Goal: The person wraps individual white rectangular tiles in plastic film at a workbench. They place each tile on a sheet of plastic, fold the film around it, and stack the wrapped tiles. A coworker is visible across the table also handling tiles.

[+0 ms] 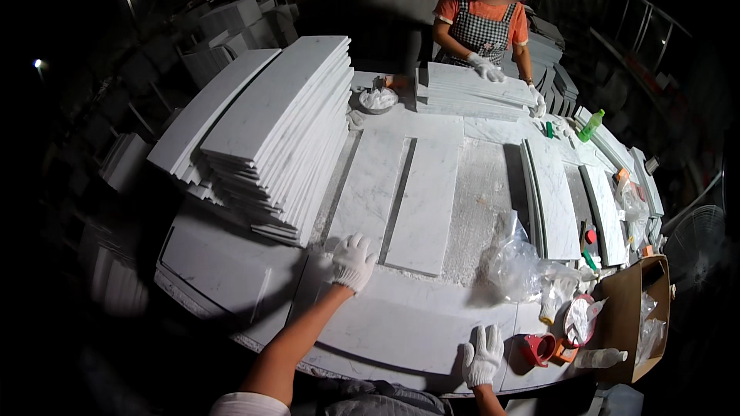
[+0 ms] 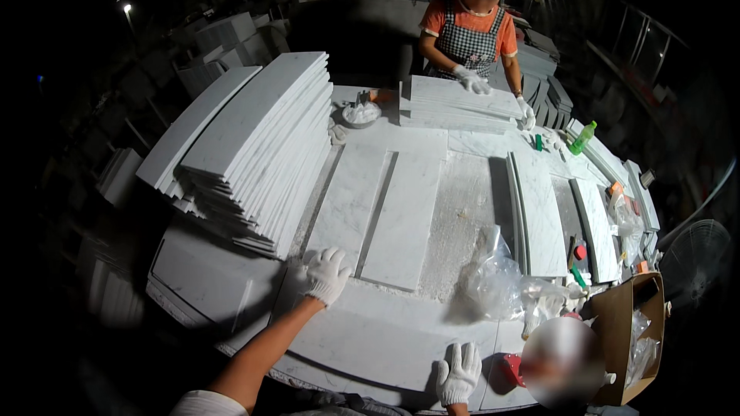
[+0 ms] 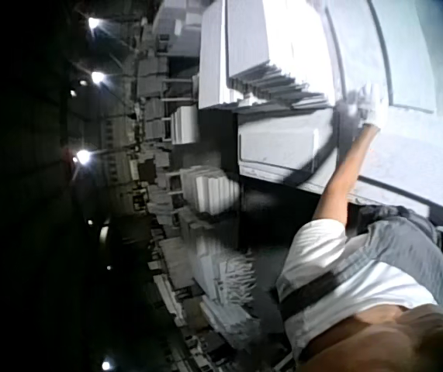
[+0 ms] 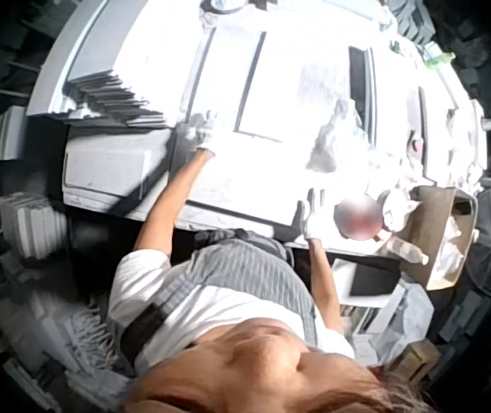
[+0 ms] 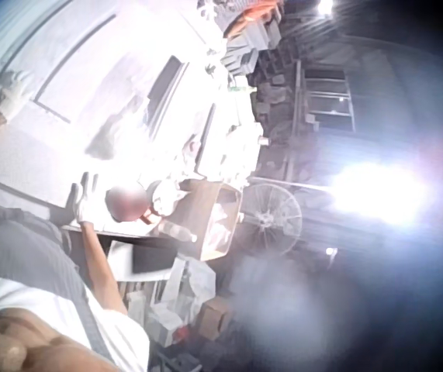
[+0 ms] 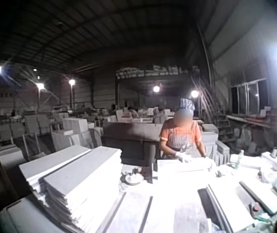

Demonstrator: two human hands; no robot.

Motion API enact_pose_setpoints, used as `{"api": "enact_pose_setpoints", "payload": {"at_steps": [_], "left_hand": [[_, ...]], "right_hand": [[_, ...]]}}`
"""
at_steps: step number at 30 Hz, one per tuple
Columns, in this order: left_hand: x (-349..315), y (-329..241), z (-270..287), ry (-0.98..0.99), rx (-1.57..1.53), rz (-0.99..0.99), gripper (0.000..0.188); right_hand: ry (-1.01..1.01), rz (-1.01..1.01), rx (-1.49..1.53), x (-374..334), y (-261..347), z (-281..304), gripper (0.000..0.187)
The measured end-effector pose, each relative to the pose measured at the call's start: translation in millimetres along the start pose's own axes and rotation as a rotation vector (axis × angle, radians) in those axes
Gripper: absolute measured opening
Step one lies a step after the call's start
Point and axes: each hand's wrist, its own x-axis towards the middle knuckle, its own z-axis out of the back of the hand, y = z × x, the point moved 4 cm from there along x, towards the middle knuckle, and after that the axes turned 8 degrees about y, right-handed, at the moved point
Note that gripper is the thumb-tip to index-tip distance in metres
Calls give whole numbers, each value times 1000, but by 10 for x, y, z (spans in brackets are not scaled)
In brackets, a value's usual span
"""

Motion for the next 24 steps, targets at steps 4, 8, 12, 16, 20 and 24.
{"api": "enact_pose_setpoints", "payload": {"at_steps": [4, 8, 12, 16, 20, 24], "left_hand": [[750, 52, -321, 62, 77, 12, 38], [1121, 2, -538, 87, 139, 58, 35], [1191, -39, -571, 59, 199, 39, 34], [1212, 10, -597, 46, 175, -4, 33], [1225, 76, -474, 76, 111, 11, 34], [1161, 237, -354, -75, 113, 10, 48]], "right_hand": [[62, -52, 62, 80, 225, 186, 55], [47, -38, 45, 101, 194, 106, 55], [55, -60, 104, 107, 205, 111, 56], [299, -129, -135, 254, 271, 187, 54], [327, -153, -158, 261, 286, 167, 53], [326, -146, -157, 254, 271, 134, 53]]}}
